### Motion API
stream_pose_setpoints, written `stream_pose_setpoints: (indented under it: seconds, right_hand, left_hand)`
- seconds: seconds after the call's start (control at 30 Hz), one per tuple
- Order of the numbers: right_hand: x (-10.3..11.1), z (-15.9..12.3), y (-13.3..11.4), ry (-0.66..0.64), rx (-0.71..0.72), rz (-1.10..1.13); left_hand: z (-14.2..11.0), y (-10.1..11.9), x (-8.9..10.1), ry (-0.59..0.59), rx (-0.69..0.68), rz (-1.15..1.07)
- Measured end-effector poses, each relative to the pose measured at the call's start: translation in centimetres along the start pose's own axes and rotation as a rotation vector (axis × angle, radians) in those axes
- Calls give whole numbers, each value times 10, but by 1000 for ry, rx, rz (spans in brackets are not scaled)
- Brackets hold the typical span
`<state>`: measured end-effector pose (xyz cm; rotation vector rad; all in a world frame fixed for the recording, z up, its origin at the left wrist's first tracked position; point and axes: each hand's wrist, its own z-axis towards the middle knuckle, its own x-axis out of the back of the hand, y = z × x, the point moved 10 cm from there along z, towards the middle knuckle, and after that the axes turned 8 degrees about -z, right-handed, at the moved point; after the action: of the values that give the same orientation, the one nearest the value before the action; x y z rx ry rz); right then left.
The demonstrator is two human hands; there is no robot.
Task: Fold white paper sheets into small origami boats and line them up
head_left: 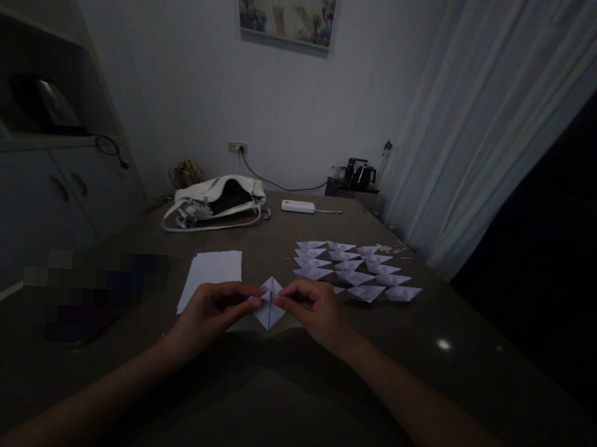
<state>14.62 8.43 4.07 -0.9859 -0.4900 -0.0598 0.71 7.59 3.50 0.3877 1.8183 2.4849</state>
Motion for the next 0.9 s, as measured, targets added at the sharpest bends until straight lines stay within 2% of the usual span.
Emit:
stream_pose_setpoints:
  seconds: [0.17,0.37,0.47,0.6,0.77,0.9]
  right_hand:
    - [-3,-1,-6,-6,39,-5]
    - [-5,-2,-15,-29,114,-83]
    - [-3,0,-9,-37,88,-119]
    - [-6,2,-3,-102,88,-204]
    - [-32,-8,-1,-383,173,-351]
    - [-31,-10,5,-417,168,-447]
  left_hand:
    - [-2,0,-1,6,2,11]
    - [-1,-2,-12,-110,28,30]
    - [2,-12,-14,-150,90,47]
    - [1,-35,-22,-271,219,52]
    - [2,-27,-22,-301,45,435]
    - [-1,-22,-27,-382,7,608]
